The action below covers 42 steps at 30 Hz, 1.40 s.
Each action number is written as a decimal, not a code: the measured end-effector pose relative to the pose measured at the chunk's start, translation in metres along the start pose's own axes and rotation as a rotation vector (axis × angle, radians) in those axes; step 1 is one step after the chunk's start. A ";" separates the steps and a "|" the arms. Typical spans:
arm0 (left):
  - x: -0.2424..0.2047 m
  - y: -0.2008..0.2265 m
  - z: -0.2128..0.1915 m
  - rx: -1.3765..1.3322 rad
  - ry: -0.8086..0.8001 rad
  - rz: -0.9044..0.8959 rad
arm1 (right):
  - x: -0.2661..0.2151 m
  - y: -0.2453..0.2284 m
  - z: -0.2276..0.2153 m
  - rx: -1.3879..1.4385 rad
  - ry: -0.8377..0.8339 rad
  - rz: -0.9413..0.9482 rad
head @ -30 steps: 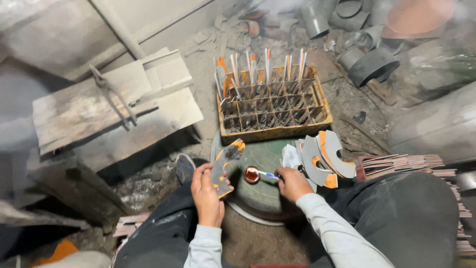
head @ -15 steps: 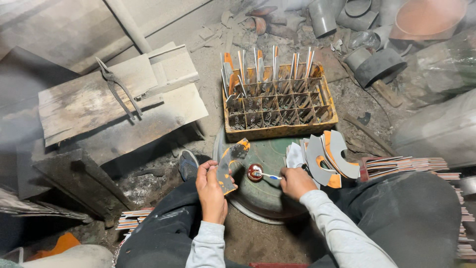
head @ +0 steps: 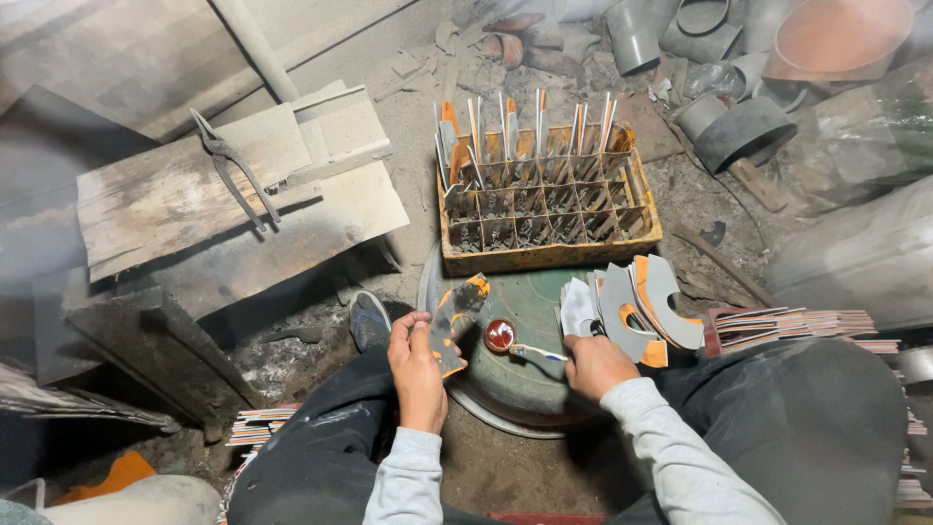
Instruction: The person sits on the floor and applies a reddish-brown adhesive to curved gray and orange parts using a toothbrush. They dip the brush into a small container, spread the adhesive on each part, and place the treated parts into a yellow crate with compartments.
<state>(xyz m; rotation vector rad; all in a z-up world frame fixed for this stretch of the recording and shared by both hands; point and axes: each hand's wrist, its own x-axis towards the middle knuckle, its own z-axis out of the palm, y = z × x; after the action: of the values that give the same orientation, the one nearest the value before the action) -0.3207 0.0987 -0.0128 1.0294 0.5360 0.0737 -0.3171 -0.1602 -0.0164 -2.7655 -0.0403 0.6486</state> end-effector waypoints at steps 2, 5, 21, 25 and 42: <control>0.001 -0.001 -0.001 0.002 -0.002 0.005 | 0.000 0.001 0.005 -0.045 -0.014 -0.012; 0.002 -0.004 -0.002 0.010 -0.012 0.013 | 0.002 0.006 0.017 -0.059 -0.023 -0.096; -0.001 -0.006 -0.001 -0.118 -0.047 -0.116 | -0.010 -0.008 -0.029 0.580 0.279 -0.211; -0.002 -0.002 0.002 -0.156 -0.034 -0.121 | -0.014 -0.008 -0.037 0.608 0.253 -0.373; -0.007 -0.002 0.002 -0.183 -0.075 -0.107 | -0.011 0.001 -0.037 0.575 0.288 -0.356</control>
<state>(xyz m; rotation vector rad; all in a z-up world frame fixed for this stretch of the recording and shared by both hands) -0.3263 0.0939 -0.0110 0.8205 0.5052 -0.0106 -0.3103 -0.1724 0.0195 -2.1882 -0.2374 0.1311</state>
